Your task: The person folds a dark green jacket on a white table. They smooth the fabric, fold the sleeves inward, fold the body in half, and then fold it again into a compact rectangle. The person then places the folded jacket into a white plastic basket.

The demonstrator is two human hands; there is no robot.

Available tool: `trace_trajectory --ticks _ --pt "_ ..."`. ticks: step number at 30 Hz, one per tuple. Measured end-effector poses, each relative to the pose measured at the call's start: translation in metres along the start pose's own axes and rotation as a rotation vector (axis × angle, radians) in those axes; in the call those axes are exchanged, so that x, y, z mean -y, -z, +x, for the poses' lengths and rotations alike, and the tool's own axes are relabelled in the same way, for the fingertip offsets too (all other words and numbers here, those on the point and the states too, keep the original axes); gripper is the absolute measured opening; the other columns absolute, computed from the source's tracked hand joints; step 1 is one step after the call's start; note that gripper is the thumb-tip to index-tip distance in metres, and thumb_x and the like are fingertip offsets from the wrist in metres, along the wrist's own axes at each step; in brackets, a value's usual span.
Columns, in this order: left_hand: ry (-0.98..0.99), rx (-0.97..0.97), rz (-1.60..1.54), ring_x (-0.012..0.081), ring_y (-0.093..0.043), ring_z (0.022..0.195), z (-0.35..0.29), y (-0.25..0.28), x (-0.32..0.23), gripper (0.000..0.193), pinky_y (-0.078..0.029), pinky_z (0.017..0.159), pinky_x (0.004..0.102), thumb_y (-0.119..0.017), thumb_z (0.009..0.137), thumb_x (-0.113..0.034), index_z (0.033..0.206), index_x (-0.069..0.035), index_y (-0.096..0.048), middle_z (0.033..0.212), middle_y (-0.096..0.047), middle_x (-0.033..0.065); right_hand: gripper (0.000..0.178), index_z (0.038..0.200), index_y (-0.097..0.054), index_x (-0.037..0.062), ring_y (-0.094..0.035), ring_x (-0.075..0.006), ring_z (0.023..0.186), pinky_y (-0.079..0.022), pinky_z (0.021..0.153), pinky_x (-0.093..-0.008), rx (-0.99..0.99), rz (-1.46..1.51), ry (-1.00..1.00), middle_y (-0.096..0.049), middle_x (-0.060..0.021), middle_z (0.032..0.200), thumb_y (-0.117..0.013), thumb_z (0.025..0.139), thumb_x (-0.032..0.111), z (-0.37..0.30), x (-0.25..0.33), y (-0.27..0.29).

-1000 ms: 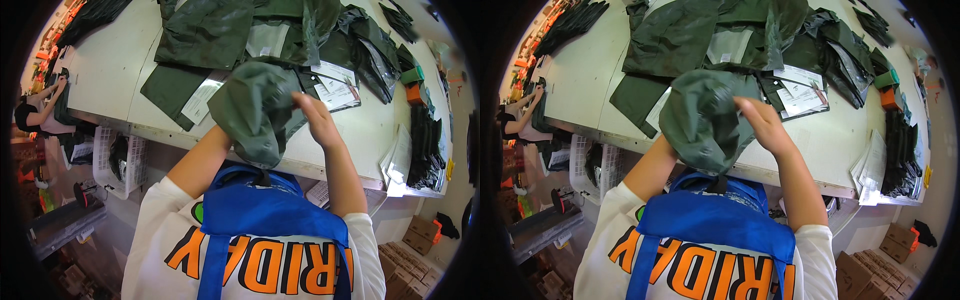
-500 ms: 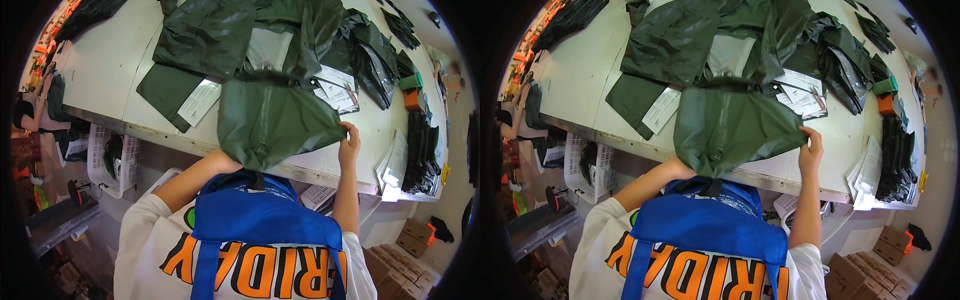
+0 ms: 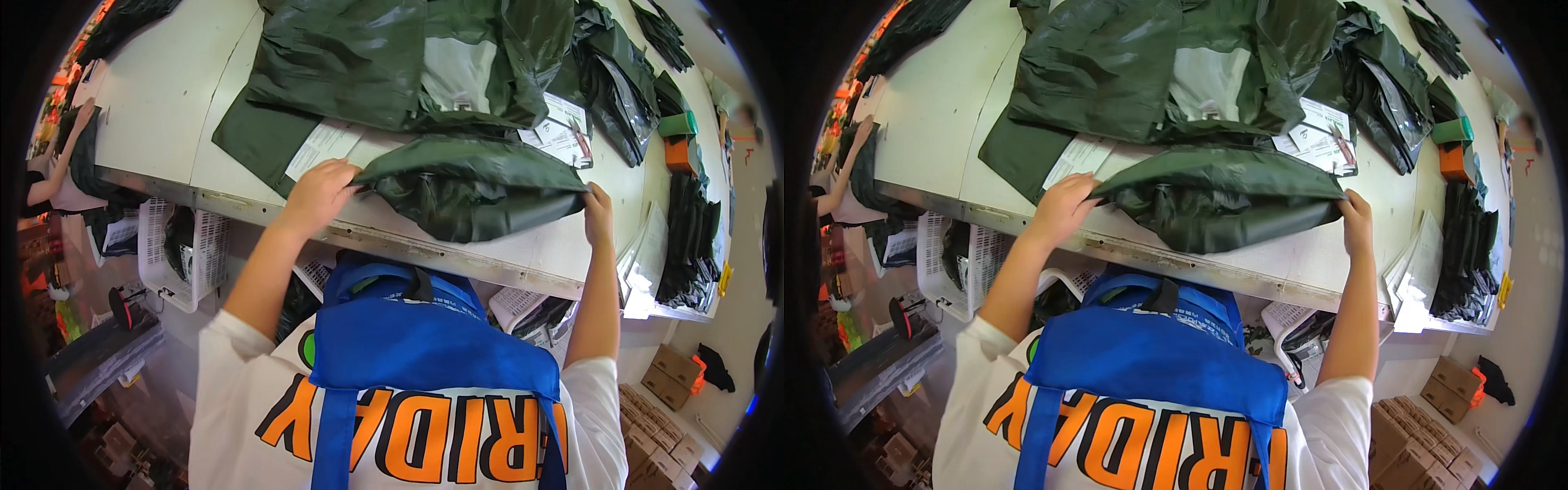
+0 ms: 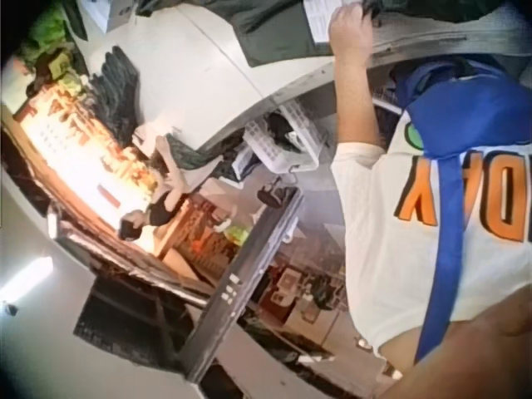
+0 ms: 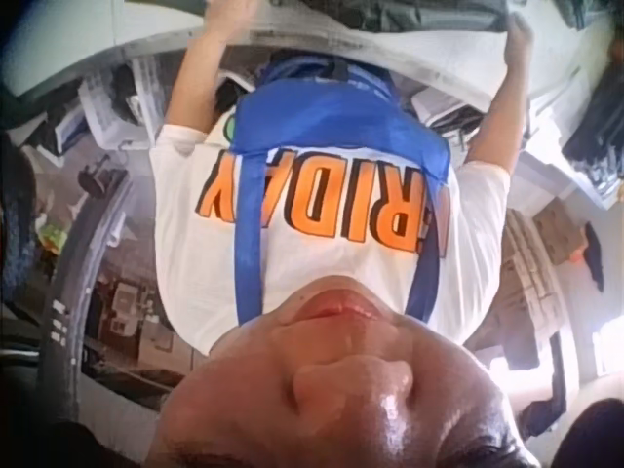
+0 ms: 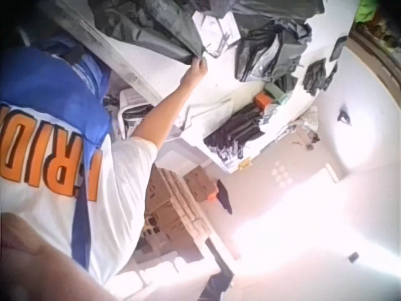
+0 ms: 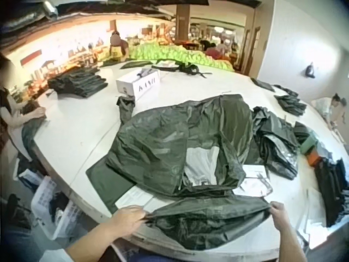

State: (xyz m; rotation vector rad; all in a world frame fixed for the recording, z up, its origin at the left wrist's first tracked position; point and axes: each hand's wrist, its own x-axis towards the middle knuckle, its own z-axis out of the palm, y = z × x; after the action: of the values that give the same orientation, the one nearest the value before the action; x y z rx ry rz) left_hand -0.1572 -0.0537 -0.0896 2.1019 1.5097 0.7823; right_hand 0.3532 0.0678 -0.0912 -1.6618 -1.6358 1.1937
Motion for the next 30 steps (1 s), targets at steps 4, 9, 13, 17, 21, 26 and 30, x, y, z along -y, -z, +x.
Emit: trace_trajectory --ticks 4,9,13,17,21,26,30 --pt "0.123 0.173 -0.059 0.0324 -0.057 0.084 0.020 0.004 -0.008 0.018 -0.047 0.072 0.0395 -0.067 0.082 -0.015 0.093 -0.004 -0.059 0.083 -0.061 0.0110 0.033 0.109 -0.060 0.0023 -0.053 -0.0305 0.100 -0.041 0.091 -0.0400 -0.276 -0.705 0.339 -0.060 -0.0123 0.102 -0.066 0.077 0.008 0.000 0.003 -0.037" --pt "0.188 0.232 -0.125 0.0279 -0.057 0.084 0.010 -0.002 -0.001 0.016 -0.046 0.077 0.0335 -0.067 0.084 -0.015 0.088 0.000 -0.062 0.086 -0.060 0.0111 0.047 0.116 -0.061 0.0072 -0.053 -0.0307 0.114 -0.037 0.101 -0.0439 0.226 -0.307 0.581 -0.062 -0.0107 0.115 -0.076 0.072 0.015 -0.103 0.106 -0.159" --pt "0.182 0.243 -0.278 0.0272 -0.058 0.085 0.025 -0.002 -0.009 0.019 -0.047 0.078 0.0329 -0.068 0.083 -0.016 0.086 0.002 -0.066 0.083 -0.060 0.0115 0.037 0.105 -0.061 0.0068 -0.059 -0.0304 0.092 -0.038 0.098 -0.0452 0.173 -0.487 0.538 -0.062 -0.0119 0.088 -0.072 0.071 0.015 -0.098 0.060 -0.197" --pt "-0.047 0.153 -0.121 0.0302 -0.058 0.086 0.014 0.030 0.019 0.024 -0.047 0.076 0.0368 -0.070 0.080 -0.018 0.073 0.003 -0.063 0.079 -0.058 0.0116 0.021 0.089 -0.064 0.0045 -0.060 -0.0332 0.079 -0.047 0.077 -0.0441 0.704 -0.341 0.484 -0.059 -0.0130 0.078 -0.066 0.069 0.010 -0.101 0.110 -0.118" --pt "-0.094 0.438 0.207 0.0278 -0.054 0.089 -0.007 -0.017 0.057 0.016 -0.046 0.079 0.0377 -0.072 0.078 -0.014 0.072 -0.002 -0.064 0.083 -0.057 0.0066 0.024 0.092 -0.066 0.0046 -0.062 -0.0341 0.078 -0.049 0.075 -0.0451 0.834 -0.579 0.195 -0.062 -0.0137 0.080 -0.070 0.075 0.021 -0.109 0.057 -0.140" --pt "0.225 0.163 -0.074 0.0321 -0.050 0.104 -0.025 -0.038 0.038 0.015 -0.041 0.091 0.0399 -0.074 0.077 -0.020 0.077 -0.007 -0.068 0.101 -0.060 0.0060 0.052 0.118 -0.060 0.0108 -0.054 -0.0338 0.109 -0.042 0.094 -0.0471 0.414 -0.360 0.247 -0.056 -0.0142 0.119 -0.069 0.079 0.044 -0.087 0.071 -0.179" --pt "0.322 -0.158 0.437 0.0280 -0.050 0.106 -0.032 -0.043 0.037 0.021 -0.041 0.092 0.0375 -0.073 0.080 -0.020 0.095 -0.006 -0.066 0.115 -0.054 0.0100 0.079 0.142 -0.041 0.0177 -0.025 -0.0370 0.138 -0.021 0.108 -0.0577 0.116 -0.811 0.406 -0.030 -0.0124 0.150 -0.067 0.076 0.055 -0.086 0.040 -0.215"
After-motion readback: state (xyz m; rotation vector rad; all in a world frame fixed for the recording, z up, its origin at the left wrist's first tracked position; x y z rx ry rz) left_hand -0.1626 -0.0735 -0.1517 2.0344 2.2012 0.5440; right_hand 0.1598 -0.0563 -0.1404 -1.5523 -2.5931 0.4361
